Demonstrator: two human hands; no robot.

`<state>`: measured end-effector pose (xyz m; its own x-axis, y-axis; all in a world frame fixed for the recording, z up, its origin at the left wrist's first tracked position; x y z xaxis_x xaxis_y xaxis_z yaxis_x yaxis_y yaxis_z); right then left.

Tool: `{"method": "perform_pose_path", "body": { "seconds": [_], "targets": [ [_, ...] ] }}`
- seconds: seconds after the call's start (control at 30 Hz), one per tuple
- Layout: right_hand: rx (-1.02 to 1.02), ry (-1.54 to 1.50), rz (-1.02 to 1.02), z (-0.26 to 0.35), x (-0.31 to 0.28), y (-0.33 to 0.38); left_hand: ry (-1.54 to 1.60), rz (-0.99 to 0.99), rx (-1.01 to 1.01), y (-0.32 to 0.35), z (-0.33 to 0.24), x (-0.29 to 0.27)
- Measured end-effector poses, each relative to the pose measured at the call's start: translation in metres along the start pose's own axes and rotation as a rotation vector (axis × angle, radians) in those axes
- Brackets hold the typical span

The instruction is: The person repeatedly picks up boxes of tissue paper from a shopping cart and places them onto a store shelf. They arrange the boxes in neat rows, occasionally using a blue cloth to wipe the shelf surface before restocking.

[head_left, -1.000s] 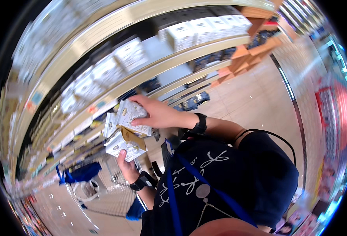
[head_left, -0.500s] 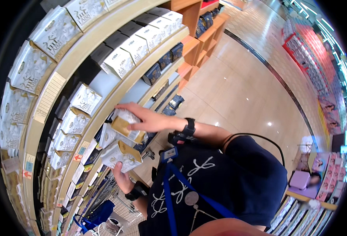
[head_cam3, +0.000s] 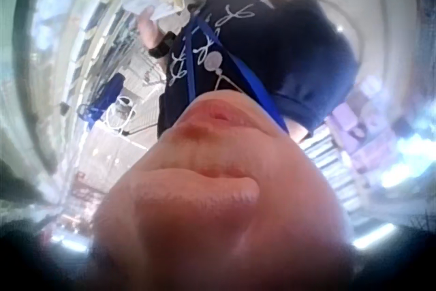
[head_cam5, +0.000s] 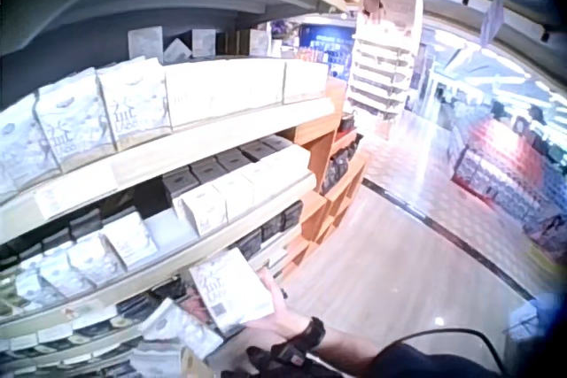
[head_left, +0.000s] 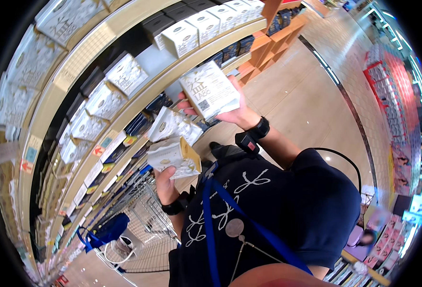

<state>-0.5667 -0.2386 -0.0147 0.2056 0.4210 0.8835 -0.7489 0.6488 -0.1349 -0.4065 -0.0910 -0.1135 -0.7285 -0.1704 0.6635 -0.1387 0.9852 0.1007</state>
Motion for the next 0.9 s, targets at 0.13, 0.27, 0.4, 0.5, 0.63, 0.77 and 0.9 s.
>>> {"method": "perform_pose_path", "body": {
  "seconds": [0.13,0.27,0.4,0.5,0.63,0.77,0.9],
  "targets": [
    [-0.039,-0.163,0.187,0.003,0.014,-0.005,-0.049,-0.056,-0.082,0.007,-0.001,-0.001],
    [-0.026,-0.189,0.108,0.007,0.01,-0.011,-0.089,-0.071,-0.079,0.011,-0.011,0.007],
    [-0.076,0.139,0.079,0.016,0.006,-0.018,-0.119,-0.057,-0.068,0.008,-0.014,0.002],
    [-0.204,0.427,-0.164,0.036,-0.013,-0.012,-0.087,-0.087,-0.059,0.005,-0.018,0.001],
    [-0.396,0.727,-0.114,0.054,0.014,-0.029,-0.071,-0.105,-0.039,0.004,-0.024,0.0],
    [-1.046,1.623,-0.352,0.089,0.06,-0.022,-0.08,-0.169,-0.018,0.005,-0.032,0.0],
    [-1.322,1.701,-0.369,0.094,0.084,-0.043,-0.101,-0.206,-0.017,0.002,-0.041,0.009]
  ]
}}
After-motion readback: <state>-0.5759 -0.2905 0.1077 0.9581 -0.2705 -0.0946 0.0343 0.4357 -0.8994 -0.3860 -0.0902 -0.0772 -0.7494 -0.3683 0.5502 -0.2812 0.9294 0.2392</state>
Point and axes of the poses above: each hand's wrist, its own y-axis away from the middle knuckle, its own x-axis out of the palm, z = x × y, the point moved 9 cm from there along -y, towards the middle knuckle, and after that the axes turned 6 degrees about y, right-handed, at the moved point
